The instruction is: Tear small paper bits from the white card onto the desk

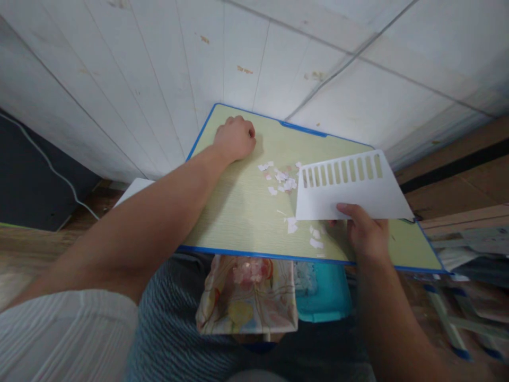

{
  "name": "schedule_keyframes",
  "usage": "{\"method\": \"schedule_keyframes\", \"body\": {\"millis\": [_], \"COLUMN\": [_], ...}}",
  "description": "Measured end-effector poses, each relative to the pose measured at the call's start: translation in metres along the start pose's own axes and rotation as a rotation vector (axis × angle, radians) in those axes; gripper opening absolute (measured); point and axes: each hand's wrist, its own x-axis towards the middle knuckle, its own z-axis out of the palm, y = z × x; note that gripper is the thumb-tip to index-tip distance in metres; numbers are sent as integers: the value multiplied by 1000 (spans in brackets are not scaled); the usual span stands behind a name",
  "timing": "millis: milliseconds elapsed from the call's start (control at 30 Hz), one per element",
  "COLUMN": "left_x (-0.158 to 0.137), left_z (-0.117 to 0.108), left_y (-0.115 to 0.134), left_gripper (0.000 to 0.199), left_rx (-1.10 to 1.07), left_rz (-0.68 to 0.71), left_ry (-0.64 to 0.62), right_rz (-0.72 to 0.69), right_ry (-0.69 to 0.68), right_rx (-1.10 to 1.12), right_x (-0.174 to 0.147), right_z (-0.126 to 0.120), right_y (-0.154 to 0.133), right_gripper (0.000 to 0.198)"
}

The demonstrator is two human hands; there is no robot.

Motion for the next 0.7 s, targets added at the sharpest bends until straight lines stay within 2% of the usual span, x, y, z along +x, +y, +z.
{"method": "schedule_keyframes", "body": {"millis": [267, 500, 700], "left_x": [-1, -4, -5], "left_z": [-2, -3, 1], "left_y": [0, 2, 2], "left_gripper": [40, 36, 40], "left_rx": [9, 65, 170], "left_rz": [-3, -14, 36], "left_ry": [13, 2, 29], "right_rz": [13, -7, 59], "right_ry": [36, -36, -52], "right_rx": [141, 160, 144], "right_x": [2, 2, 10], "right_z": [15, 17, 17], "right_y": [-14, -19, -14], "right_gripper": [23, 24, 23]}}
